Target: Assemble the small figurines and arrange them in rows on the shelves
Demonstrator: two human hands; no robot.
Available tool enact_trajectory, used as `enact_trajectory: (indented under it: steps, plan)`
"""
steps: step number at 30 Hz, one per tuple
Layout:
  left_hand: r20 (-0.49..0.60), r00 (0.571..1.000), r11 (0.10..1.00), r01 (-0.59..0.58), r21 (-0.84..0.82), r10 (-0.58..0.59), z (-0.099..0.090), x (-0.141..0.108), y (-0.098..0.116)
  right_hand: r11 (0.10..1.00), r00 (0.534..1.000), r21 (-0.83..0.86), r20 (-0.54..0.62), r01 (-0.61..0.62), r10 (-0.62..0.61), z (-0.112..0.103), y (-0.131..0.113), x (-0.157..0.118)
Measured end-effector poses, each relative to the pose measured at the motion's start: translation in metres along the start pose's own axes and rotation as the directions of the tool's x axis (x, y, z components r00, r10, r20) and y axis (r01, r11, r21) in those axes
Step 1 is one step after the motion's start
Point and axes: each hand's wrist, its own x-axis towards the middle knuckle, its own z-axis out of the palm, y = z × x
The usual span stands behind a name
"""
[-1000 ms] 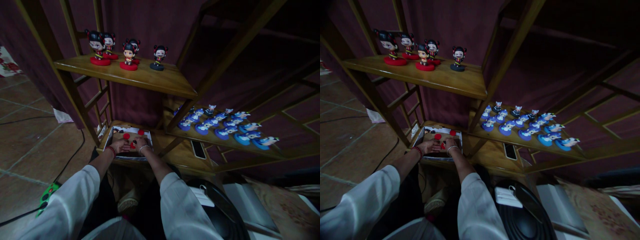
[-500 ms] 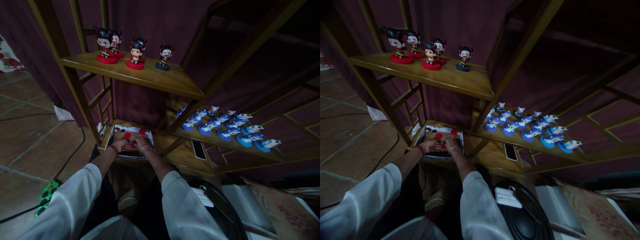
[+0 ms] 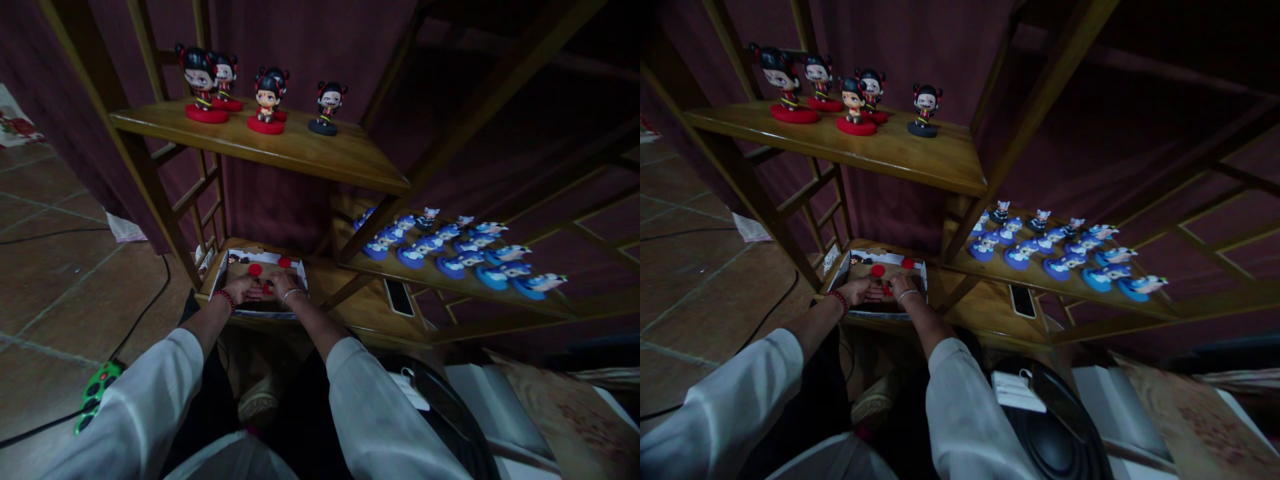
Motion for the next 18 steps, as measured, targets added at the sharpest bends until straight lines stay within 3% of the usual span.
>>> enact_trajectory:
  steps: [10,18]
  plan:
    - [0.014,1.000,0.999,-0.013,0.030,0.013,-0.0020,0.0080,-0.0039,1.000,1.000,0.002,0.016,0.019,-0.019,-0.0046,-0.0002,-0.0021]
    - [0.019,0.999,0.999,-0.029,0.042,0.028,0.0011,0.0015,-0.0015,0.998,0.999,0.055,0.007,-0.040,0.039,-0.0028,-0.0022,-0.0021]
